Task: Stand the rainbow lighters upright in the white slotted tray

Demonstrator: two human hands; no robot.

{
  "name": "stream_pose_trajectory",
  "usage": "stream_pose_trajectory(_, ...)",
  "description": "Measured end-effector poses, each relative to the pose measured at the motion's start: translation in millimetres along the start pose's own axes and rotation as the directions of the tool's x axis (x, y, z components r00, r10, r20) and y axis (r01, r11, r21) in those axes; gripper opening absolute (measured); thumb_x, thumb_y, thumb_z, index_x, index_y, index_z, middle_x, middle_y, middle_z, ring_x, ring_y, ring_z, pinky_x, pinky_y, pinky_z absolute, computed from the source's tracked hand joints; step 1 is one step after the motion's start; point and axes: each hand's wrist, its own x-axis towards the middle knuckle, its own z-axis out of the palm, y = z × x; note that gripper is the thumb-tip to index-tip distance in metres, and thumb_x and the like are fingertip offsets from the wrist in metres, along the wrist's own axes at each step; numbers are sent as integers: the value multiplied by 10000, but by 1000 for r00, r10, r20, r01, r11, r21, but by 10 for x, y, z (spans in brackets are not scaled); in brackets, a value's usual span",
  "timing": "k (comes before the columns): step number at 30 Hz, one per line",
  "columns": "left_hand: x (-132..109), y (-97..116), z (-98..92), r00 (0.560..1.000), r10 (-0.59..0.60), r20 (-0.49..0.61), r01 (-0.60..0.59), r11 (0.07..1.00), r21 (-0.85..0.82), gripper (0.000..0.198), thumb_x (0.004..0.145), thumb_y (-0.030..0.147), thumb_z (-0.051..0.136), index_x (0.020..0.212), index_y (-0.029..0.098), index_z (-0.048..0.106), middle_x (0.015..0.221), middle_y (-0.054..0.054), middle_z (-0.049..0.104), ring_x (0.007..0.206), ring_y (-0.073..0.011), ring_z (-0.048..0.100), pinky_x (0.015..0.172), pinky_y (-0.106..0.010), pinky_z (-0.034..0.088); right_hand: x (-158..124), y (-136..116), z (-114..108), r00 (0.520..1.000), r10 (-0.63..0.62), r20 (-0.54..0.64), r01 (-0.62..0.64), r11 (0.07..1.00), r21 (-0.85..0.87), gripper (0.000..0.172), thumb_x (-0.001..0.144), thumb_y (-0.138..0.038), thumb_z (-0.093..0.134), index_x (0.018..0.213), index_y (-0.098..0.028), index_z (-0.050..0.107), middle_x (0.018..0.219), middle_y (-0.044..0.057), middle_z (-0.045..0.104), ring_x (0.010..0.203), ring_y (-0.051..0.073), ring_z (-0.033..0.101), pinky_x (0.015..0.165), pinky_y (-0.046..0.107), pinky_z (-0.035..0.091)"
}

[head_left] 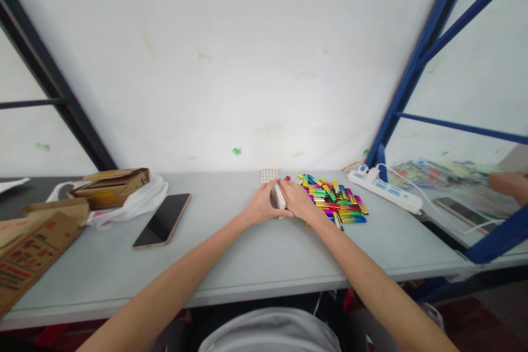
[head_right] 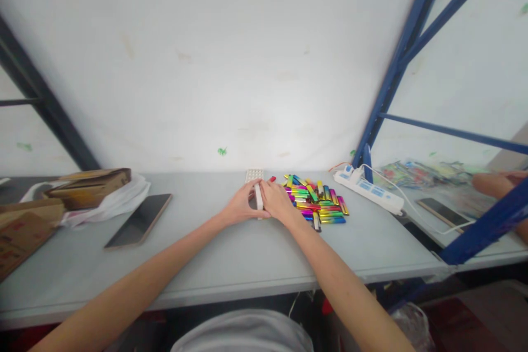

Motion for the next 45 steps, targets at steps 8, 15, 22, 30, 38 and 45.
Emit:
stream_pose_trajectory(8,-31,16,-41,1000,11,24,-11,1000,-5,1238,574,593,1004,1621,284,421,1579,-183,524,1394,-378,592,1189,-551,490,-67,29,-105,994,92,63,-88,995,-56,317,1115,-252,387,1299,-113,605,1174,200,756,1070,297,697,963,404,465)
stream_pose_trajectory(15,-60,32,-79,999,31,16,-31,999,22,1203,581,622,997,1596,267,458,1525,-182,551,1408,-379,573,1204,-544,479,-70,-36,-18,999,-28,25,28,1000,-10,257,1065,-184,467,1263,-119,617,1246,188,723,1166,293,652,1017,388,450)
stream_pose_trajectory(22,-40,59,-76,999,32,8,-32,999,20,1119,619,578,981,1571,266,482,1502,-166,564,1377,-365,603,1179,-524,514,-53,0,82,999,-34,40,36,997,-69,257,1067,-156,442,1234,-90,625,1258,204,698,1204,305,623,1054,398,444)
stream_pose_trajectory(30,-82,-51,-209,1000,-17,26,18,999,-44,1108,605,513,999,1553,291,470,1520,-163,537,1409,-354,580,1221,-557,469,-49,76,26,1000,2,-10,-2,1000,3,293,1069,-125,380,1196,-120,644,1196,154,728,1149,258,636,1041,368,432)
stream_pose_trajectory(38,0,-47,-92,999,-30,39,37,982,-187,1149,539,474,1035,1520,269,472,1505,-191,580,1414,-374,582,1210,-586,462,-99,-122,87,996,-70,62,74,995,-68,297,1098,-234,414,1218,-133,667,1295,196,688,1236,330,587,1084,444,429)
stream_pose_trajectory(45,-54,43,-358,990,-49,129,77,972,-221,1130,587,464,1021,1530,250,437,1535,-212,578,1403,-363,603,1189,-581,485,-79,-27,156,998,-46,44,51,992,-119,323,1099,-240,419,1170,-110,707,1286,198,677,1229,322,579,1105,469,430)
